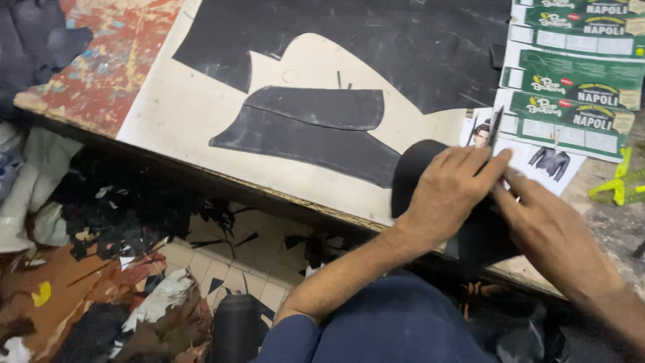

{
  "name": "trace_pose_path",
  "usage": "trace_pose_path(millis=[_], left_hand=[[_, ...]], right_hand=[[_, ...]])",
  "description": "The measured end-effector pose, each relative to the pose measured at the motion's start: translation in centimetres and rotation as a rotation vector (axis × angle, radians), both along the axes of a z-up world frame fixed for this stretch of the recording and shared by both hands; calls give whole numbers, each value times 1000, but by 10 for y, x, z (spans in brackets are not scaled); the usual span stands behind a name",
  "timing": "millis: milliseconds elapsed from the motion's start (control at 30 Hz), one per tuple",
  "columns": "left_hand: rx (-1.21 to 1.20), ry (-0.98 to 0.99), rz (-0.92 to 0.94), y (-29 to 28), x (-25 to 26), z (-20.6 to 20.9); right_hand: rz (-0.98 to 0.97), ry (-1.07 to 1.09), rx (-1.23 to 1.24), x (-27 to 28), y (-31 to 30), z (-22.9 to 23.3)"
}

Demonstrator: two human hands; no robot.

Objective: The person cuts a large piece of black fabric using shears, following a pattern and a reference photo of a leather jacket. They measure the cut pieces with a tape measure and arrange them on the table.

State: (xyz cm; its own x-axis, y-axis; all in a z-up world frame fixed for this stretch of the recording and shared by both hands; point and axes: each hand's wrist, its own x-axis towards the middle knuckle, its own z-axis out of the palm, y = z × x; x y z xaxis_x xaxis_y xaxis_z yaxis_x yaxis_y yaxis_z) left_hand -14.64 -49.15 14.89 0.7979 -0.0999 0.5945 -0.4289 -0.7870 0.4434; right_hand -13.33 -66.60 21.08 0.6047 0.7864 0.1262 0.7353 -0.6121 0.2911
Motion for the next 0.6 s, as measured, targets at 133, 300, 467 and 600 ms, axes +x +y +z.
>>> trace_pose_path(millis=[133,300,467,600], left_hand=[[-234,288,-242,25,-9,-14],[-898,239,-322,39,-16,-22],[-1462,-21,-417,77,-23,-42],[-1743,-245,-246,118,-27,-84]], right_hand=[[210,110,-160,-9,9,-3],[363,-421,335,-22,24,-13],[201,405,1007,-15,69,-53],[6,1077,833,15,101,-95]])
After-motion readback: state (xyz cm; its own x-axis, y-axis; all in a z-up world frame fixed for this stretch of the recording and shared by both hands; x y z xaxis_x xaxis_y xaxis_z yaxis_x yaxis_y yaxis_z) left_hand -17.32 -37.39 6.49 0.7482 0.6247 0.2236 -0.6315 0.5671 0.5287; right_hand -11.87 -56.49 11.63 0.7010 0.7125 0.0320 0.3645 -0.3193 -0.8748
